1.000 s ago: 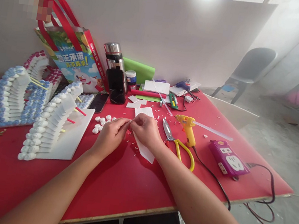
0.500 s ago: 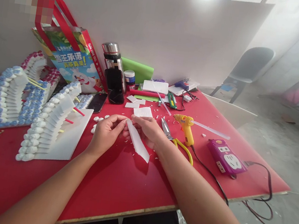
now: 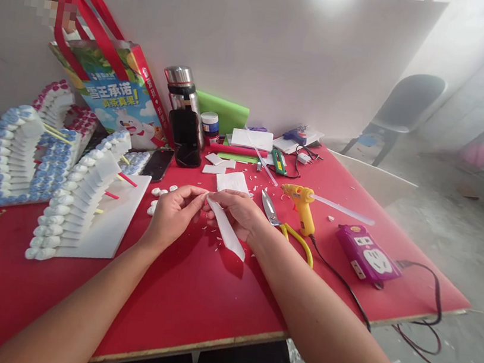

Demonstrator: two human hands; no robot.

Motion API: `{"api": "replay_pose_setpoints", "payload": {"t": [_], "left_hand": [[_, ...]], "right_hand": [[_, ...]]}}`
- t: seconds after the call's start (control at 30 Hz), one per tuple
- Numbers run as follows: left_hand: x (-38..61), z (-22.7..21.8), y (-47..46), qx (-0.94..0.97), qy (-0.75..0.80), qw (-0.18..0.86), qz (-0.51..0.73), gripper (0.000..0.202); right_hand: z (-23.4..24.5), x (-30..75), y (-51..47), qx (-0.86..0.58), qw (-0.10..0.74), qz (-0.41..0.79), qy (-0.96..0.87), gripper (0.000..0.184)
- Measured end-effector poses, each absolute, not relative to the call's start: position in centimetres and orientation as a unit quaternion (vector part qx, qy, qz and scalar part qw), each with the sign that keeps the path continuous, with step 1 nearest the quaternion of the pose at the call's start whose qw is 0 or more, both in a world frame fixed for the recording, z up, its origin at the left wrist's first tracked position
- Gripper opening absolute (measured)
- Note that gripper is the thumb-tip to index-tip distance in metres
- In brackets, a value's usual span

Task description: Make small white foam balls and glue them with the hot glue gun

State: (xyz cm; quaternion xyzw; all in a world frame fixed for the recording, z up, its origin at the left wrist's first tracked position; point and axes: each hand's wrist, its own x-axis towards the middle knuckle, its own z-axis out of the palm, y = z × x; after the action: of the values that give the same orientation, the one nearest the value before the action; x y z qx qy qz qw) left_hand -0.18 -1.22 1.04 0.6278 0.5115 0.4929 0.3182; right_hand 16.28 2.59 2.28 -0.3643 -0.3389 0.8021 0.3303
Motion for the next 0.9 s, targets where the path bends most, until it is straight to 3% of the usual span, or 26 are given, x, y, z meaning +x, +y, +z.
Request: {"api": "replay_pose_setpoints", "payload": {"t": [0.13, 0.3, 0.37, 0.5, 0.57, 0.77, 0.9], "left_hand": [[0.00, 0.98, -1.32, 0.630, 0.518, 0.321, 0.481, 0.024], [0.21, 0.50, -1.17, 0.630, 0.552, 0.291, 0.463, 0.023], [0.22, 0.45, -1.14, 0.628, 0.550, 0.288, 0.469, 0.024], [0.06, 0.70, -1.22, 0.628, 0.535, 0.290, 0.485, 0.025], [-0.05, 0.82, -1.26, 0.632, 0.530, 0.297, 0.481, 0.026], [0.23, 0.81, -1.36, 0.638, 0.542, 0.288, 0.465, 0.025], [0.64, 0.71, -1.45, 0.640, 0.564, 0.253, 0.456, 0.017]], "right_hand": [[1.96, 15.88, 2.23, -0.404, 0.372, 0.696, -0.462, 0.013], [1.35, 15.42, 2.02, -0.476, 0.413, 0.400, -0.665, 0.012], [1.37, 15.45, 2.08, -0.468, 0.406, 0.440, -0.650, 0.012], [1.99, 15.71, 2.17, -0.400, 0.364, 0.683, -0.492, 0.019], [2.24, 15.80, 2.16, -0.388, 0.365, 0.714, -0.454, 0.019], [1.61, 15.59, 2.11, -0.389, 0.403, 0.639, -0.527, 0.015], [1.42, 15.23, 1.69, -0.491, 0.399, 0.382, -0.673, 0.008]]}}
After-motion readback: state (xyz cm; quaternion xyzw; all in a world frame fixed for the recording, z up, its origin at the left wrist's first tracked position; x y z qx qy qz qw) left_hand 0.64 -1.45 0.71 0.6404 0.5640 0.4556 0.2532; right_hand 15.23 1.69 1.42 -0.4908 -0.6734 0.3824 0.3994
